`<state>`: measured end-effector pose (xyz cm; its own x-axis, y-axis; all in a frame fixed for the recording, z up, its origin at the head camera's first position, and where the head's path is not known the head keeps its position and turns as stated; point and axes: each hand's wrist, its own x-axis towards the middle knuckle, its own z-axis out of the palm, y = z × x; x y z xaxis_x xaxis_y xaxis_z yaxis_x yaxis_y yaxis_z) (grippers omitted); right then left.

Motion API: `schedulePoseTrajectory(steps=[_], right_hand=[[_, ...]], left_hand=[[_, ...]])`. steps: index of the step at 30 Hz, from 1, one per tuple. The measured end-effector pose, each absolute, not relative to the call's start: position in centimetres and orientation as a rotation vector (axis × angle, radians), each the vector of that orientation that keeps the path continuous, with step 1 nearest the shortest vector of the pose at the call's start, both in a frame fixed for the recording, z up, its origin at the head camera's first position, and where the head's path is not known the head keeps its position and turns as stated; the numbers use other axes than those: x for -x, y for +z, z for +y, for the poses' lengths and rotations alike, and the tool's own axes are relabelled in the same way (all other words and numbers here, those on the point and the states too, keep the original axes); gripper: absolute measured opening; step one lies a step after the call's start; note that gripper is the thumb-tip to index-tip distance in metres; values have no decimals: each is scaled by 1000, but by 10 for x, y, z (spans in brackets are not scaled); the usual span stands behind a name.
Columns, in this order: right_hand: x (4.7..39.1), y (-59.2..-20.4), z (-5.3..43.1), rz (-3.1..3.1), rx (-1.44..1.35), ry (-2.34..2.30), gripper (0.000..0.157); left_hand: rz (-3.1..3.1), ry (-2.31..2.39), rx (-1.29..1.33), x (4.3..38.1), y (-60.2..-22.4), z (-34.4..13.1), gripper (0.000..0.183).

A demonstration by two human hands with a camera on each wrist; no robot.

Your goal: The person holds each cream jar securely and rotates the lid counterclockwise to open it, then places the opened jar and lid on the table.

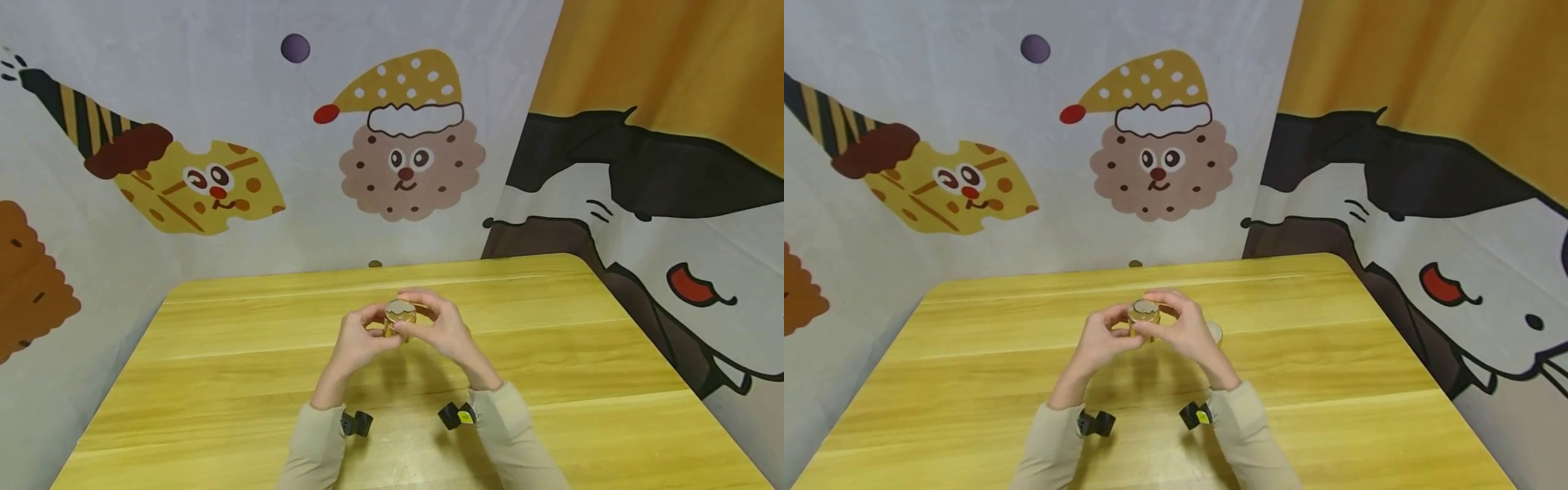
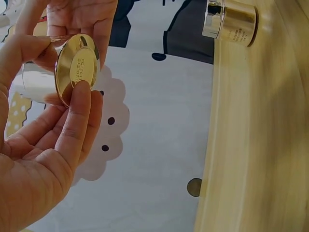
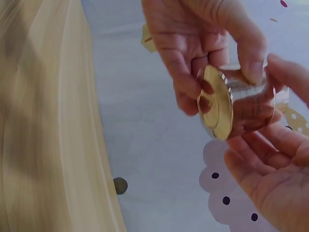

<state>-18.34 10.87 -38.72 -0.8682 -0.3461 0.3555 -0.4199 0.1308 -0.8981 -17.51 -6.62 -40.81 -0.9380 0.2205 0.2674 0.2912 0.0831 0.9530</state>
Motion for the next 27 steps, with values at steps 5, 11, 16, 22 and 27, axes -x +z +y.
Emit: schedulePoseTrajectory(steps=[5,11,16,22,27], right_hand=[[183,-389,111,-2317,-832,1864,47],[176,-378,106,-2293,-782,1818,47],[169,-366,104,-2280,-773,1823,37],[180,-384,110,-2308,-842,1833,38],[177,-378,109,-2315,-918,1806,44]], left_hand=[[-2268,-2047,536,175,-408,-68,44],[-2279,-2048,509,176,-408,-68,41],[-2272,-2038,514,175,-408,-68,42],[-2292,-2037,489,175,-407,-68,40],[-2293,-2056,475,175,-407,-68,38]])
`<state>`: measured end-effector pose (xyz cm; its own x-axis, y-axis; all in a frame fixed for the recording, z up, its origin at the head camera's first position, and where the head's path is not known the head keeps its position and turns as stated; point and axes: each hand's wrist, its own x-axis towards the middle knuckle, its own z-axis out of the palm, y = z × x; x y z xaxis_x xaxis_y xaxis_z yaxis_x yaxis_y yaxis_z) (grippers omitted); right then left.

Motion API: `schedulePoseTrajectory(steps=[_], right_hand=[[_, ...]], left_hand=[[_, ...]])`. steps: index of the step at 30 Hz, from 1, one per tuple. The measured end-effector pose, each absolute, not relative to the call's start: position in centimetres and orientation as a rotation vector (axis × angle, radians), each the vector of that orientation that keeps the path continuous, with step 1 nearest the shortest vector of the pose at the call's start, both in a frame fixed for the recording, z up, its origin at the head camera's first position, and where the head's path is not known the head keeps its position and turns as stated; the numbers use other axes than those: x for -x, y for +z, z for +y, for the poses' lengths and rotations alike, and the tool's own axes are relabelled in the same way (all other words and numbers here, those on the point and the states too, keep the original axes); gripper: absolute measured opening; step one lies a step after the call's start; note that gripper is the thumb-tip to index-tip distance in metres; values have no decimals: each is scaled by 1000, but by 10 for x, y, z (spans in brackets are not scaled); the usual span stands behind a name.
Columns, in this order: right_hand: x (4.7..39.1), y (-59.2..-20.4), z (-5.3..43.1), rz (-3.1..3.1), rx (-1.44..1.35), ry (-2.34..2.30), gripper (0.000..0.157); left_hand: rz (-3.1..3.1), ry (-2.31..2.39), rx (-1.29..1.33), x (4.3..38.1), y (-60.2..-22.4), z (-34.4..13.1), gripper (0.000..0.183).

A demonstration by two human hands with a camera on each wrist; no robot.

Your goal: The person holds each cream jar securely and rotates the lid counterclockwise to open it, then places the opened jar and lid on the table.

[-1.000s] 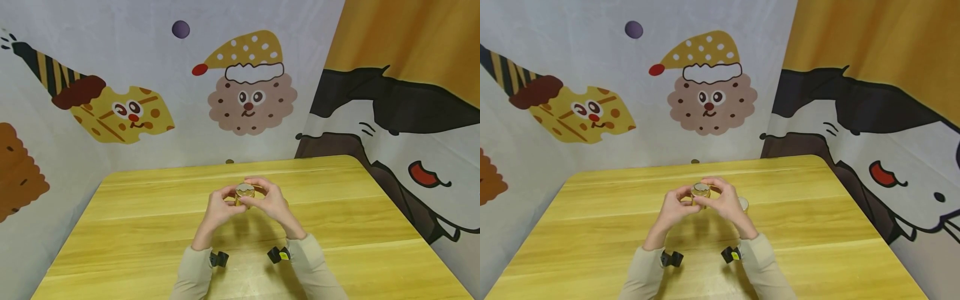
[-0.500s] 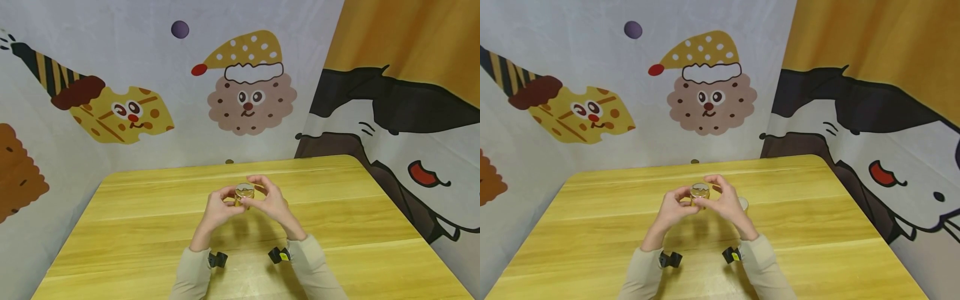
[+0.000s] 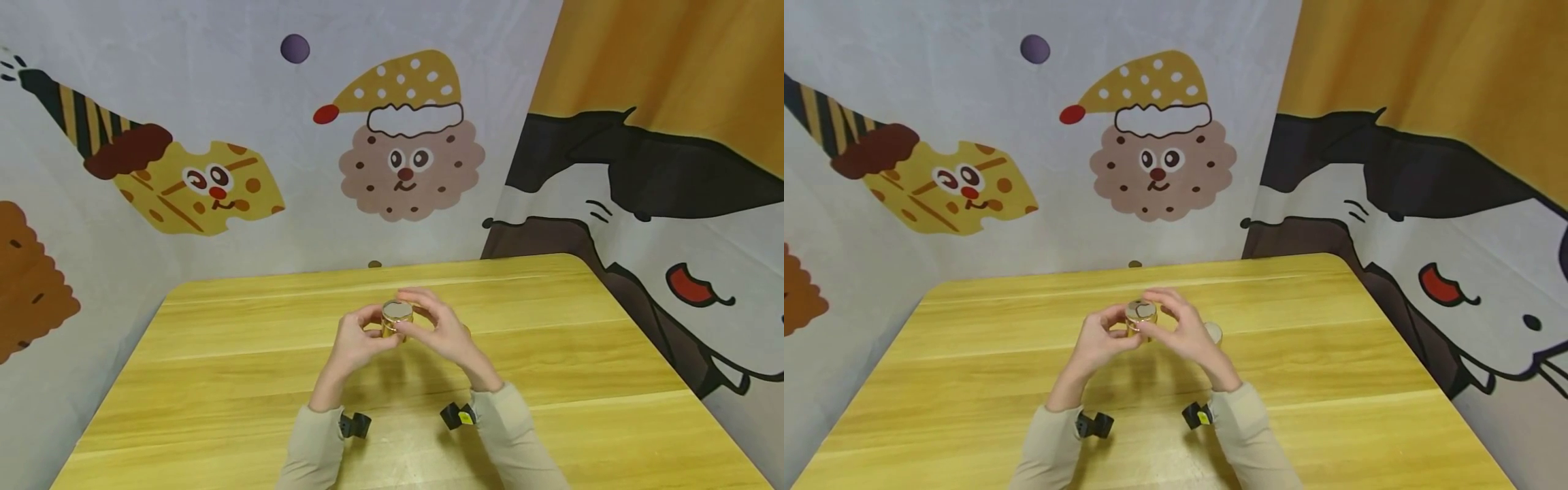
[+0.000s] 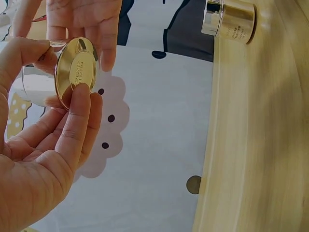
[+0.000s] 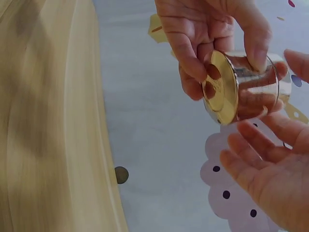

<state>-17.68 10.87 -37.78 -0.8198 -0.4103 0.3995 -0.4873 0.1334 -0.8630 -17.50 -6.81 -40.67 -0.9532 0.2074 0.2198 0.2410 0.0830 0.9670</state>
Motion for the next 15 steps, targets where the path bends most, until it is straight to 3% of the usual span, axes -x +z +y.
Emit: schedulePoseTrajectory(steps=[7,15], right_hand=[[167,-360,101,-2342,-764,1809,44],[178,-380,106,-2302,-802,1844,35]], left_hand=[[-2267,-2087,467,175,-408,-69,38],[-2260,-2085,485,174,-408,-69,41]])
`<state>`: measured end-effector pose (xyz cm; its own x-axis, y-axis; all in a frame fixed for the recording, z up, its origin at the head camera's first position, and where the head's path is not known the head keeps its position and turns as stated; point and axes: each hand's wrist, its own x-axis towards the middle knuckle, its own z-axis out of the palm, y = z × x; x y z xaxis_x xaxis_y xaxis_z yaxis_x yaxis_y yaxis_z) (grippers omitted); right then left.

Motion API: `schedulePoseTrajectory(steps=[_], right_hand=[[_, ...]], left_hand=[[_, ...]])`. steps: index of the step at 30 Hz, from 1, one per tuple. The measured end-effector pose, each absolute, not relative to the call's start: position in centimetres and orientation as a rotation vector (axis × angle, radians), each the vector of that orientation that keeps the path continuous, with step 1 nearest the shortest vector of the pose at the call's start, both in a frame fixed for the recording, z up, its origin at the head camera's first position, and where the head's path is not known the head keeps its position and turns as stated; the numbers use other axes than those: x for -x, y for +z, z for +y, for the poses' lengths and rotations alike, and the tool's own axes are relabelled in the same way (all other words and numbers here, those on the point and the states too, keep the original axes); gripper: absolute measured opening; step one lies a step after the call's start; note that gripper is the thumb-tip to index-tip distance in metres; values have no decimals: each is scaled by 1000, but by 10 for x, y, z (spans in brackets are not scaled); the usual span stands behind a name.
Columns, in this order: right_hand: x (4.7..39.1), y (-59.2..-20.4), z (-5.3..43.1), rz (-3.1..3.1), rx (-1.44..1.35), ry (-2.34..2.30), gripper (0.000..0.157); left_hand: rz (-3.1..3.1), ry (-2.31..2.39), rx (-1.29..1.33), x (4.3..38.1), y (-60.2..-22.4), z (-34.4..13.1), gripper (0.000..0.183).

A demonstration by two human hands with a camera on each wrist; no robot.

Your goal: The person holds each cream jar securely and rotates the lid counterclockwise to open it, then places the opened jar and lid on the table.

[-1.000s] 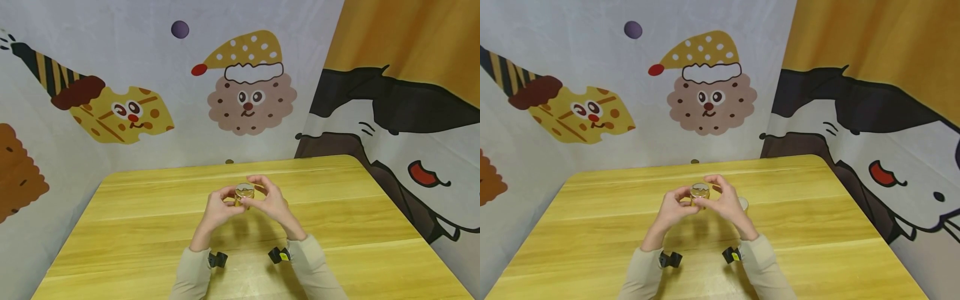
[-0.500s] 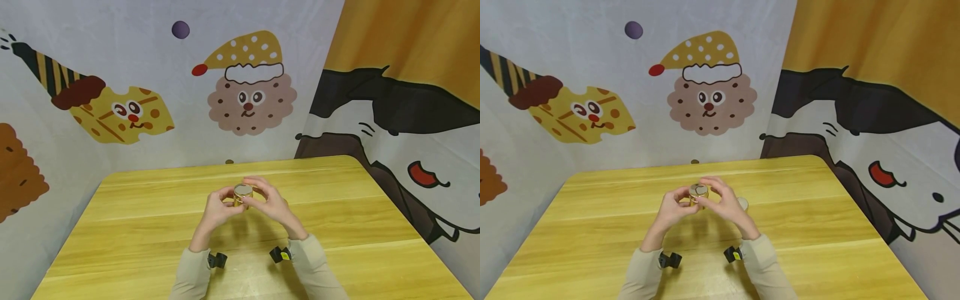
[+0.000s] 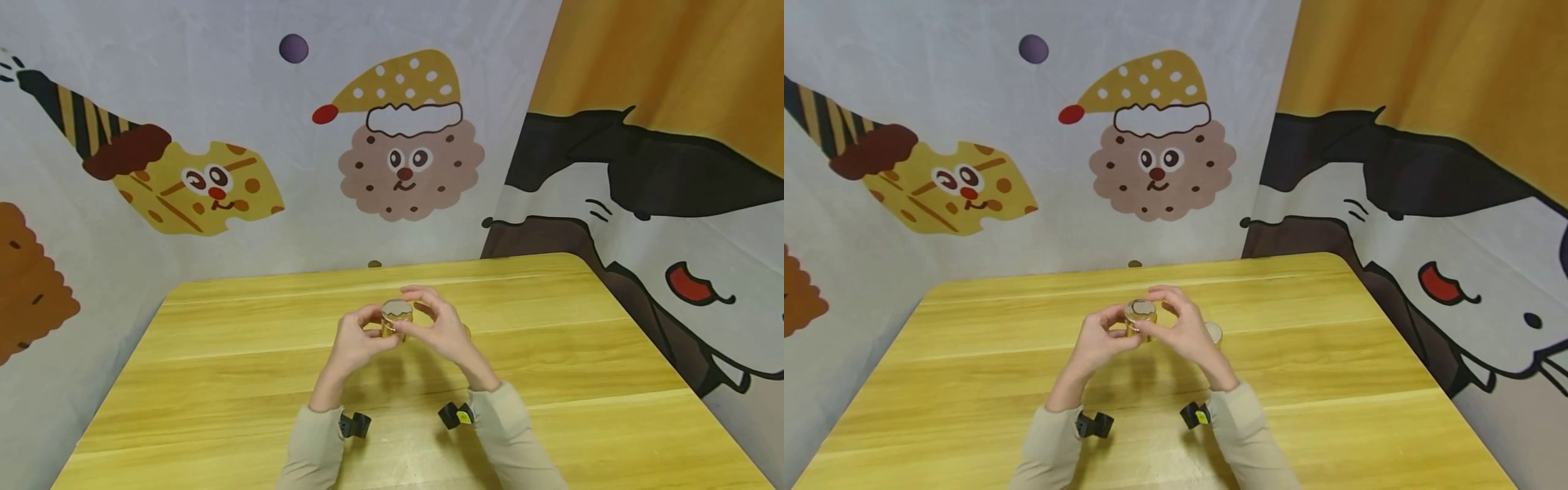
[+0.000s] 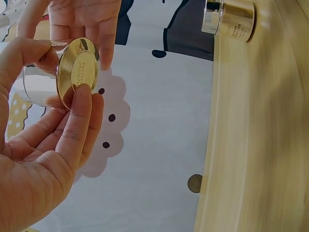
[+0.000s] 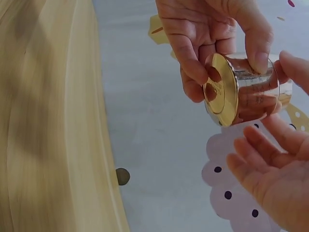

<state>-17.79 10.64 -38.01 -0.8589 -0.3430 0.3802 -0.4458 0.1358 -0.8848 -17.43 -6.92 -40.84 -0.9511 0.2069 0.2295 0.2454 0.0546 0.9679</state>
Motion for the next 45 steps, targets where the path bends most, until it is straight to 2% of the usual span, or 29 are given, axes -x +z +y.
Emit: schedulePoseTrajectory(steps=[5,11,15,21,27,32,39,45], right_hand=[[184,-391,111,-2295,-931,1827,40],[171,-368,102,-2326,-850,1798,46],[169,-366,100,-2311,-798,1810,42],[181,-388,105,-2271,-874,1792,37],[185,-395,108,-2265,-1002,1754,44],[182,-390,105,-2315,-884,1757,51],[171,-369,100,-2318,-817,1783,38],[181,-387,104,-2281,-909,1772,39]], left_hand=[[-2259,-2074,496,174,-408,-70,39],[-2254,-2084,481,174,-409,-69,38],[-2255,-2087,479,174,-409,-69,39],[-2264,-2079,474,173,-408,-70,40],[-2264,-2052,491,172,-409,-70,42],[-2261,-2071,481,173,-409,-70,42],[-2275,-2088,459,174,-409,-71,42],[-2310,-2059,453,163,-388,-70,39]])
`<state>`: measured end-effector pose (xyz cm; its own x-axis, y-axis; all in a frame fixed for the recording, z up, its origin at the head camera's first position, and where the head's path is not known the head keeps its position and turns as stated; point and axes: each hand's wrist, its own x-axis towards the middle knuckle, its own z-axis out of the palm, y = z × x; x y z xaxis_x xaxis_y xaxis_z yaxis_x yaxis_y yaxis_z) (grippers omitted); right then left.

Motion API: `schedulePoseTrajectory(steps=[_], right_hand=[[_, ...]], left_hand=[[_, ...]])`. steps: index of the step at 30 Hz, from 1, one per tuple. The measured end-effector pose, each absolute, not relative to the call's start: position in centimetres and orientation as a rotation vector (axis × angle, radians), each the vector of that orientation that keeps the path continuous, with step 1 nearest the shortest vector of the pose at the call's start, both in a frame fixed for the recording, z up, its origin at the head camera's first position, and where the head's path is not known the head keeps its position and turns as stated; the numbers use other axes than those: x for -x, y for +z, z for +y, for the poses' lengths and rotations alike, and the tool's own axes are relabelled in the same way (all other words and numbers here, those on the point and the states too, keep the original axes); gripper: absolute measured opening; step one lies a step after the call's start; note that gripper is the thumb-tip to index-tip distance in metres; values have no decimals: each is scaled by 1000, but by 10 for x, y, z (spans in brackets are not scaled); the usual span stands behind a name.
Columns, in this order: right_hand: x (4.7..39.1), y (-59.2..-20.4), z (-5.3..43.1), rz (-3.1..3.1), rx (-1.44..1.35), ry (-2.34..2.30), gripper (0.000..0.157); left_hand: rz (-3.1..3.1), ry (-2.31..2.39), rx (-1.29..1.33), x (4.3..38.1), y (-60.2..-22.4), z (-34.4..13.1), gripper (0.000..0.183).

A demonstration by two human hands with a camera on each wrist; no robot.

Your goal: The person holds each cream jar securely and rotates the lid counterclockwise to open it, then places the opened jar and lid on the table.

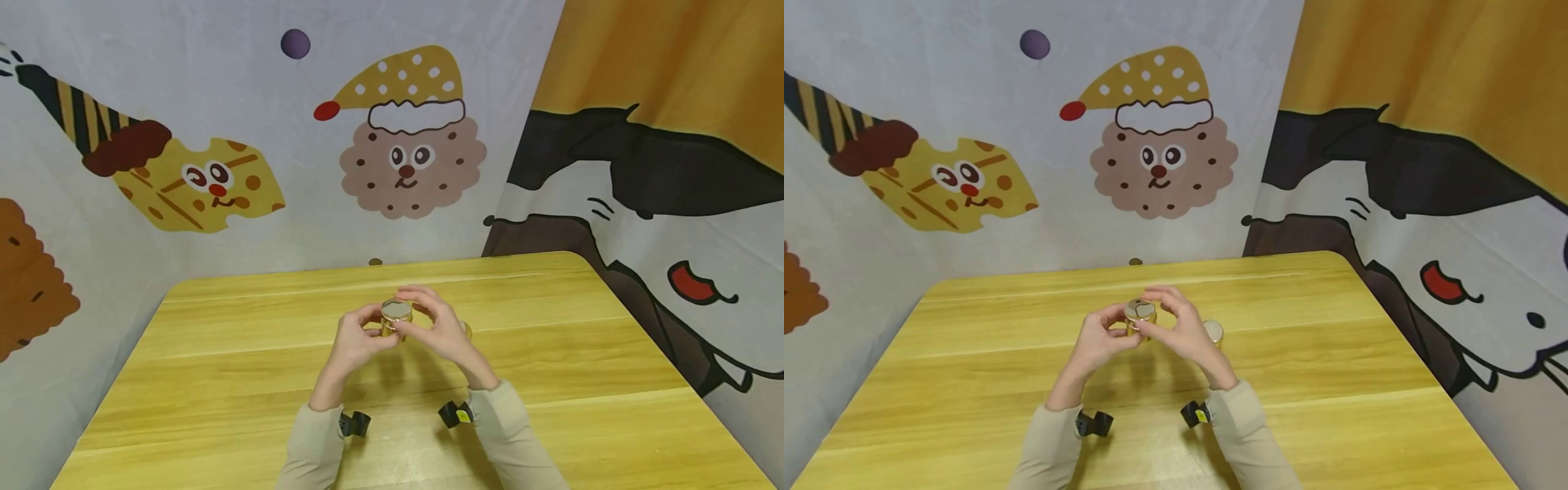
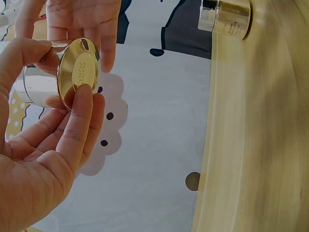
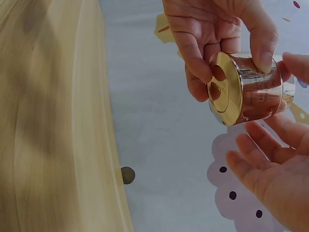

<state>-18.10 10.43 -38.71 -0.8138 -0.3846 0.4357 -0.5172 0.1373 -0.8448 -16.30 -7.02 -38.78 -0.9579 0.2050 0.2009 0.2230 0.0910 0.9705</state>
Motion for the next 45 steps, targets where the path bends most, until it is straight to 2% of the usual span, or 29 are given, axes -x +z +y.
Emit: schedulePoseTrajectory(steps=[4,8,17,20,23,27,32,36,45], right_hand=[[186,-396,107,-2271,-977,1776,45],[186,-397,106,-2296,-909,1780,50],[171,-372,100,-2308,-829,1807,37],[169,-368,101,-2313,-880,1779,37],[177,-381,104,-2288,-958,1757,42],[180,-388,105,-2298,-930,1748,47],[170,-369,100,-2318,-800,1808,41],[177,-380,102,-2302,-813,1788,36],[186,-396,108,-2312,-930,1702,44]], left_hand=[[-2348,-2042,454,160,-379,-70,38],[-2325,-2058,451,162,-383,-70,39],[-2287,-2083,435,174,-410,-72,41],[-2293,-2073,442,171,-404,-72,40],[-2301,-2065,453,169,-400,-72,40],[-2280,-2075,464,172,-406,-72,41],[-2279,-2085,451,174,-410,-72,41],[-2304,-2071,430,175,-408,-71,41],[-2292,-2070,437,174,-409,-72,43]])
